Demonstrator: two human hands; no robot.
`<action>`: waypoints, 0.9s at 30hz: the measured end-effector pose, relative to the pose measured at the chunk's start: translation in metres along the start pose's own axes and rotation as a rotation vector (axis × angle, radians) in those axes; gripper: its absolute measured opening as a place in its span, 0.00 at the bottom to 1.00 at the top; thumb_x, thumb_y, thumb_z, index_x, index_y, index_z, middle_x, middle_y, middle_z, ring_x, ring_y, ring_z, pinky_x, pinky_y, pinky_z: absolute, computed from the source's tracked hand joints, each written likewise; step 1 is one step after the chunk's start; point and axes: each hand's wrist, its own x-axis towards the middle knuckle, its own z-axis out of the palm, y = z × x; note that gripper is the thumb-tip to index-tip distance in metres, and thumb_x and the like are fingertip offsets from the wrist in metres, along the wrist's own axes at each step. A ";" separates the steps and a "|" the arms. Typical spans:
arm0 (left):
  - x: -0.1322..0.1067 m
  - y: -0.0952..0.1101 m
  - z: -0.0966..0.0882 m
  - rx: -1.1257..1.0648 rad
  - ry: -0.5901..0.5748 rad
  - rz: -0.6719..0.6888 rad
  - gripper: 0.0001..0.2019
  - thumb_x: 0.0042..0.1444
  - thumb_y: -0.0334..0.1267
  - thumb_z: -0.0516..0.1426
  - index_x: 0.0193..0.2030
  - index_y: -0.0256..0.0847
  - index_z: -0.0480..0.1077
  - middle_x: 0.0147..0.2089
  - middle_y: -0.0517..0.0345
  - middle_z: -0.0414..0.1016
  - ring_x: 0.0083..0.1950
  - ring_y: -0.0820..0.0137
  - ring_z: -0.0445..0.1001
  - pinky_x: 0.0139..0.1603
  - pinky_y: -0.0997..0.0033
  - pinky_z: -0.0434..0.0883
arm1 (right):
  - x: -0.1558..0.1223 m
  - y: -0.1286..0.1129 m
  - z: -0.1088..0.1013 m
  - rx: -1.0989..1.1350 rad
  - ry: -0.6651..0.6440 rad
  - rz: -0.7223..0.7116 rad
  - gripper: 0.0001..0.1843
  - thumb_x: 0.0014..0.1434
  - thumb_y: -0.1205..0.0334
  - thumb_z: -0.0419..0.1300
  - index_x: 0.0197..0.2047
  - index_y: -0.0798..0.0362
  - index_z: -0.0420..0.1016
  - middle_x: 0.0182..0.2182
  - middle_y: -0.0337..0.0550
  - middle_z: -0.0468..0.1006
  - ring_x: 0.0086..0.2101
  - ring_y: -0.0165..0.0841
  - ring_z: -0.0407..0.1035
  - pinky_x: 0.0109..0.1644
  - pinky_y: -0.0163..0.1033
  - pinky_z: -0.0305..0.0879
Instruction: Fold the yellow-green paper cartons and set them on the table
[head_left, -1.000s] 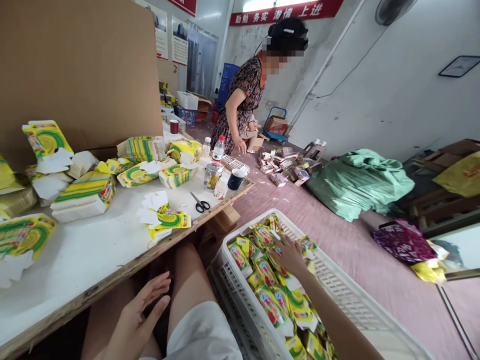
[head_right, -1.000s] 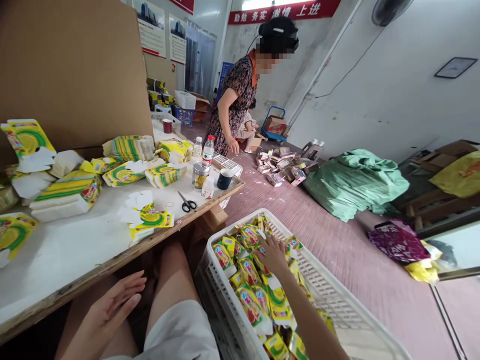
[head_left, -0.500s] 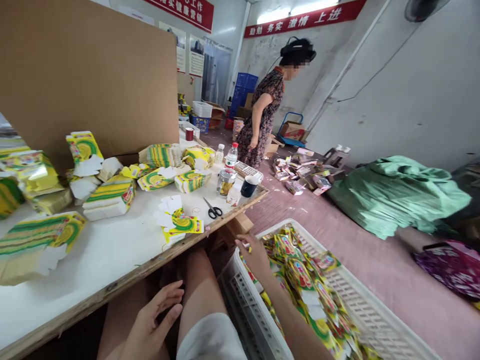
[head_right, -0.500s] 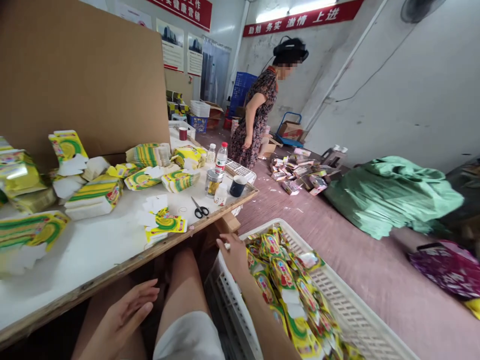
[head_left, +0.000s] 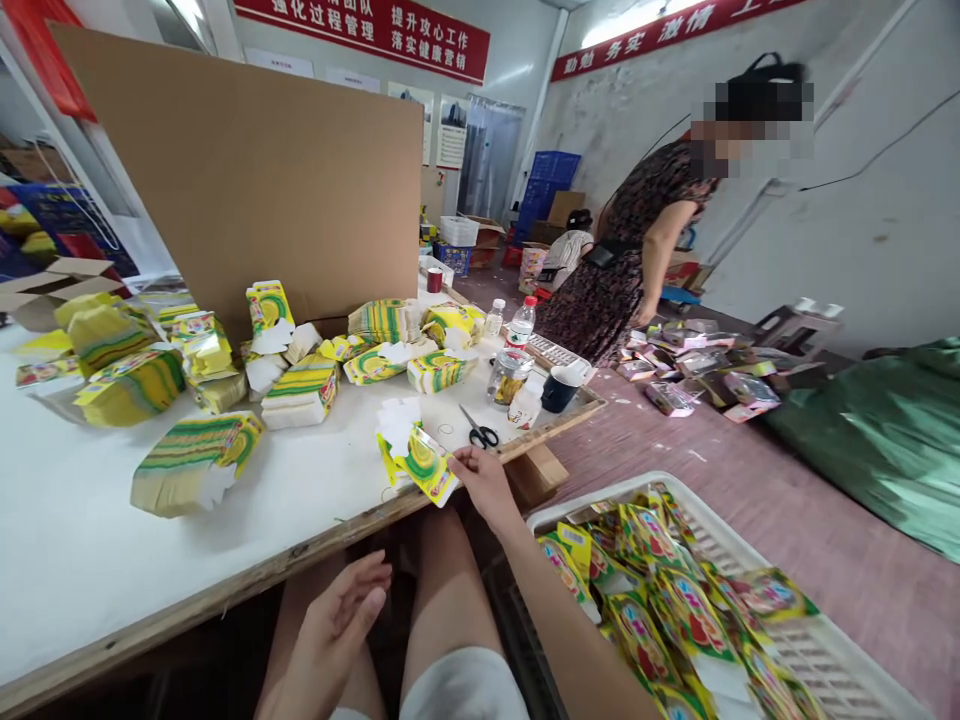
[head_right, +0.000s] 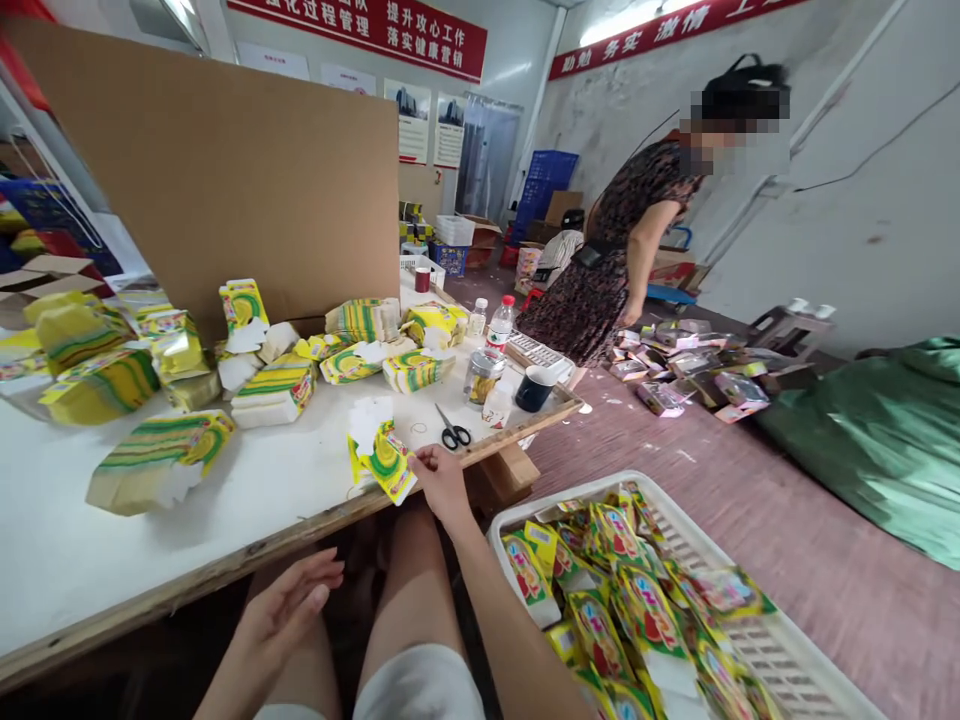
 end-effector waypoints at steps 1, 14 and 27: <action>0.004 0.003 0.004 -0.070 0.034 -0.002 0.23 0.53 0.51 0.62 0.53 0.43 0.74 0.49 0.46 0.82 0.51 0.55 0.79 0.54 0.55 0.75 | -0.016 -0.002 0.001 0.073 -0.029 0.024 0.21 0.55 0.42 0.59 0.32 0.54 0.72 0.27 0.42 0.77 0.29 0.35 0.70 0.36 0.40 0.66; 0.012 0.041 0.018 -0.499 -0.135 -0.024 0.20 0.55 0.46 0.63 0.53 0.43 0.76 0.56 0.44 0.78 0.61 0.51 0.71 0.60 0.56 0.70 | -0.128 -0.009 0.045 0.634 -0.213 0.362 0.18 0.48 0.47 0.70 0.31 0.54 0.78 0.29 0.42 0.79 0.32 0.33 0.71 0.39 0.35 0.66; 0.008 0.023 0.015 -0.388 -0.225 0.046 0.21 0.59 0.45 0.60 0.58 0.46 0.72 0.60 0.45 0.75 0.65 0.50 0.66 0.62 0.55 0.66 | -0.127 -0.034 0.034 0.267 -0.272 0.109 0.23 0.51 0.44 0.66 0.42 0.54 0.82 0.39 0.48 0.84 0.40 0.43 0.75 0.45 0.42 0.70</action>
